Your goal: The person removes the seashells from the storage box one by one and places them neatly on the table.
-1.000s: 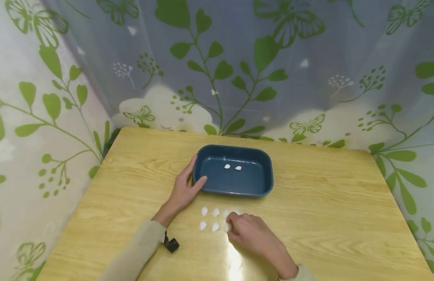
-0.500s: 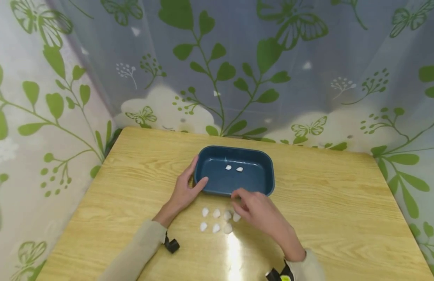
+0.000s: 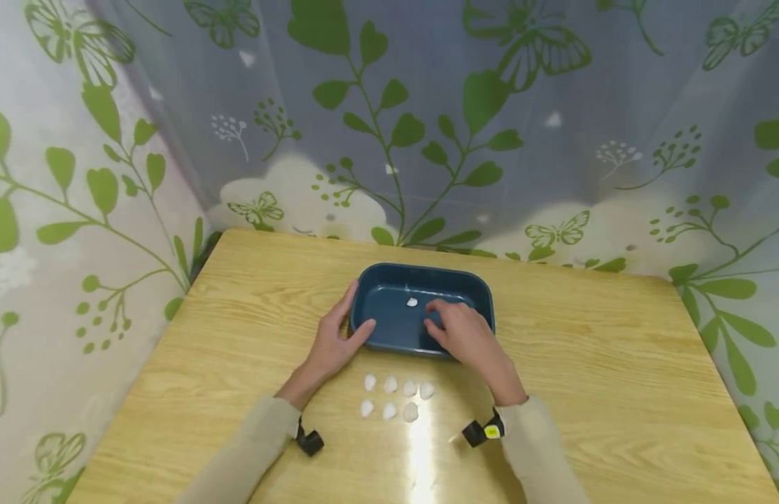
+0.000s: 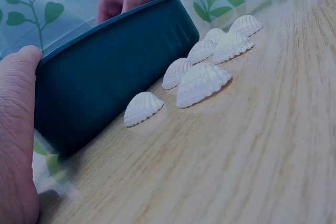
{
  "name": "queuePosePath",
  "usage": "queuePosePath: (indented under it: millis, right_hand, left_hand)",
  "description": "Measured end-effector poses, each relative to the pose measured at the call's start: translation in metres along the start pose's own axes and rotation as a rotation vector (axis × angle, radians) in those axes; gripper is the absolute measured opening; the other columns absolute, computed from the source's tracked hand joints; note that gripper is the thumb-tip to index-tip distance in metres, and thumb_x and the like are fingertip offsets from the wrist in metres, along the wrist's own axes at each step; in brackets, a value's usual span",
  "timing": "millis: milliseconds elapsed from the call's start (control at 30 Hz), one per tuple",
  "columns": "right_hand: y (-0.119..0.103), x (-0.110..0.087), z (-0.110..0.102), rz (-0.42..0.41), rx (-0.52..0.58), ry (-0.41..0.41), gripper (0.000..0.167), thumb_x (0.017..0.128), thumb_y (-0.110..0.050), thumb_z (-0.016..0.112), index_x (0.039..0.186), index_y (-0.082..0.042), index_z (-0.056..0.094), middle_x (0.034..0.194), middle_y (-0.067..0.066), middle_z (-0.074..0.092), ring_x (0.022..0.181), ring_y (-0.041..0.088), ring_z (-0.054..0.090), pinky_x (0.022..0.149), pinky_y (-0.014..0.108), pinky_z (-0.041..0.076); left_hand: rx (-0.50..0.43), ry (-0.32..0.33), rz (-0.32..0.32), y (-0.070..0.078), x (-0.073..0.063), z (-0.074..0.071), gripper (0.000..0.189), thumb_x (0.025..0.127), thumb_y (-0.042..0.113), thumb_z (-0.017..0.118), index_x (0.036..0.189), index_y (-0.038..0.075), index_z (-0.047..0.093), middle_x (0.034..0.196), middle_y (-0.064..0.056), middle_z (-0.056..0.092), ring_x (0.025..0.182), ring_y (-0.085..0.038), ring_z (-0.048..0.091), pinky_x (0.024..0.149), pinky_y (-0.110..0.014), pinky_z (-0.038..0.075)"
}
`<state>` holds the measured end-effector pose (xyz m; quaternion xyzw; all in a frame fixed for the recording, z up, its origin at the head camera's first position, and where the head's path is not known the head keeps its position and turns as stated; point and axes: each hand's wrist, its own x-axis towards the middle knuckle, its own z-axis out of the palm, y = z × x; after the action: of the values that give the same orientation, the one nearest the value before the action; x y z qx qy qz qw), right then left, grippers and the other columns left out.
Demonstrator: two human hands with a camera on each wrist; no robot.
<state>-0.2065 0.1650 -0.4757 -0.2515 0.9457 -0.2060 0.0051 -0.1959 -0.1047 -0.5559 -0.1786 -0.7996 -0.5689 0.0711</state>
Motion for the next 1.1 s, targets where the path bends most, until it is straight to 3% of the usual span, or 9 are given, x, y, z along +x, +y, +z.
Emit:
queuePosePath:
  millis: [300, 600, 733, 800, 900, 967, 1100]
  right_hand:
    - [0.013, 0.029, 0.015, -0.014, -0.021, -0.026, 0.034, 0.100, -0.014, 0.071, 0.132, -0.003, 0.070, 0.055, -0.006, 0.047, 0.047, 0.010, 0.039, 0.046, 0.026, 0.029]
    - [0.015, 0.035, 0.023, -0.059, -0.027, -0.095, 0.037, 0.104, -0.015, 0.065, 0.141, -0.007, 0.066, 0.058, -0.006, 0.047, 0.043, 0.007, 0.034, 0.048, 0.025, 0.031]
    - [0.015, 0.036, 0.025, -0.058, -0.037, -0.078, 0.034, 0.105, -0.017, 0.064, 0.138, -0.008, 0.069, 0.057, -0.004, 0.048, 0.042, 0.008, 0.033, 0.046, 0.024, 0.028]
    - [0.015, 0.036, 0.024, -0.060, -0.040, -0.053, 0.032, 0.105, -0.017, 0.064, 0.135, -0.008, 0.071, 0.064, 0.001, 0.058, 0.044, 0.009, 0.038, 0.046, 0.025, 0.030]
    - [0.015, 0.037, 0.024, -0.052, -0.046, -0.037, 0.027, 0.105, -0.017, 0.065, 0.129, -0.008, 0.075, 0.089, 0.009, 0.076, 0.052, 0.008, 0.049, 0.051, 0.027, 0.038]
    - [0.014, 0.036, 0.024, -0.038, -0.047, -0.042, 0.025, 0.103, -0.017, 0.067, 0.125, -0.008, 0.076, 0.104, 0.010, 0.079, 0.058, 0.008, 0.055, 0.054, 0.028, 0.044]
    - [0.013, 0.036, 0.025, -0.022, -0.036, -0.055, 0.023, 0.100, -0.018, 0.072, 0.120, -0.009, 0.078, 0.105, 0.008, 0.079, 0.061, 0.008, 0.056, 0.057, 0.029, 0.047]
  left_hand:
    - [0.003, -0.009, 0.002, 0.001, 0.001, 0.003, 0.083, 0.103, 0.037, 0.066, 0.168, 0.017, 0.020, 0.173, -0.004, 0.023, 0.158, -0.013, 0.020, 0.128, -0.038, 0.023]
    - [0.008, 0.004, -0.023, -0.001, -0.001, 0.001, 0.082, 0.103, 0.038, 0.066, 0.168, 0.019, 0.020, 0.172, 0.002, 0.023, 0.157, -0.012, 0.021, 0.128, -0.037, 0.024]
    - [0.010, 0.002, -0.016, -0.002, 0.000, 0.001, 0.082, 0.103, 0.037, 0.066, 0.168, 0.019, 0.020, 0.172, 0.003, 0.023, 0.157, -0.012, 0.021, 0.128, -0.036, 0.024]
    - [0.007, 0.003, -0.013, -0.002, 0.000, 0.001, 0.081, 0.103, 0.037, 0.066, 0.168, 0.019, 0.021, 0.172, 0.004, 0.023, 0.157, -0.012, 0.021, 0.128, -0.036, 0.024]
    - [0.000, 0.002, -0.015, -0.002, 0.000, 0.001, 0.081, 0.103, 0.037, 0.066, 0.168, 0.018, 0.021, 0.172, 0.005, 0.023, 0.158, -0.012, 0.021, 0.128, -0.037, 0.024]
    - [-0.003, -0.003, -0.018, -0.002, 0.000, 0.000, 0.081, 0.103, 0.037, 0.066, 0.168, 0.018, 0.021, 0.172, 0.005, 0.023, 0.158, -0.012, 0.021, 0.128, -0.038, 0.024]
    - [0.000, -0.011, -0.033, -0.001, -0.001, -0.001, 0.082, 0.103, 0.038, 0.065, 0.168, 0.019, 0.020, 0.172, 0.006, 0.022, 0.158, -0.011, 0.020, 0.128, -0.037, 0.023]
